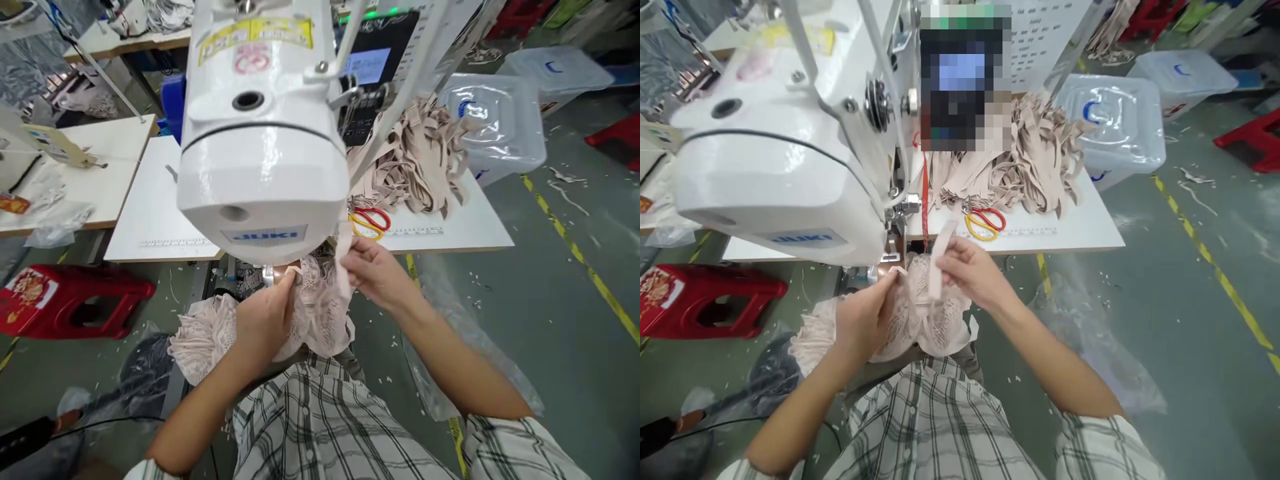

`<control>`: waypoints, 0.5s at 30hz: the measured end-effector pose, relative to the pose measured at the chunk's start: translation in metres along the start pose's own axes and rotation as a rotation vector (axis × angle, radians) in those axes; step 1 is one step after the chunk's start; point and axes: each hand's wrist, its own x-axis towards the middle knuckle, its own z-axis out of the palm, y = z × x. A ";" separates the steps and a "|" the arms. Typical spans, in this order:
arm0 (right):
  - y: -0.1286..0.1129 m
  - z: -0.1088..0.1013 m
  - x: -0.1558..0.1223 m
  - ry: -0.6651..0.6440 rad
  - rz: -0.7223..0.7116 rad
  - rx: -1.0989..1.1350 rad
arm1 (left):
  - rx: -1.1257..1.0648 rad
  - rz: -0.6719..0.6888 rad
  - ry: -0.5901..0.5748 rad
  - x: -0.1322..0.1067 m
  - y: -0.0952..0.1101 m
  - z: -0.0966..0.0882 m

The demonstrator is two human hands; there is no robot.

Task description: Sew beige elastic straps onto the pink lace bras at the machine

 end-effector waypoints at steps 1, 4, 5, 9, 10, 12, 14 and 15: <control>0.006 0.010 -0.001 -0.035 0.012 -0.020 | 0.047 -0.014 0.005 -0.001 -0.004 -0.002; 0.018 0.025 0.011 -0.055 -0.047 -0.133 | 0.100 -0.018 -0.004 -0.002 -0.011 -0.005; 0.020 0.027 0.017 -0.040 -0.080 -0.177 | 0.102 -0.019 -0.014 -0.003 -0.012 -0.007; 0.019 0.033 0.037 0.053 -0.230 -0.407 | 0.030 -0.037 -0.105 -0.001 -0.018 -0.014; 0.018 0.035 0.041 0.080 -0.277 -0.471 | -0.029 -0.056 -0.143 0.000 -0.019 -0.016; 0.015 0.039 0.047 0.130 -0.377 -0.593 | -0.212 -0.131 -0.232 0.002 -0.022 -0.021; 0.012 0.044 0.053 0.153 -0.464 -0.706 | -0.434 -0.247 -0.295 0.004 -0.021 -0.026; 0.012 0.045 0.056 0.150 -0.498 -0.754 | -0.531 -0.304 -0.299 0.005 -0.020 -0.029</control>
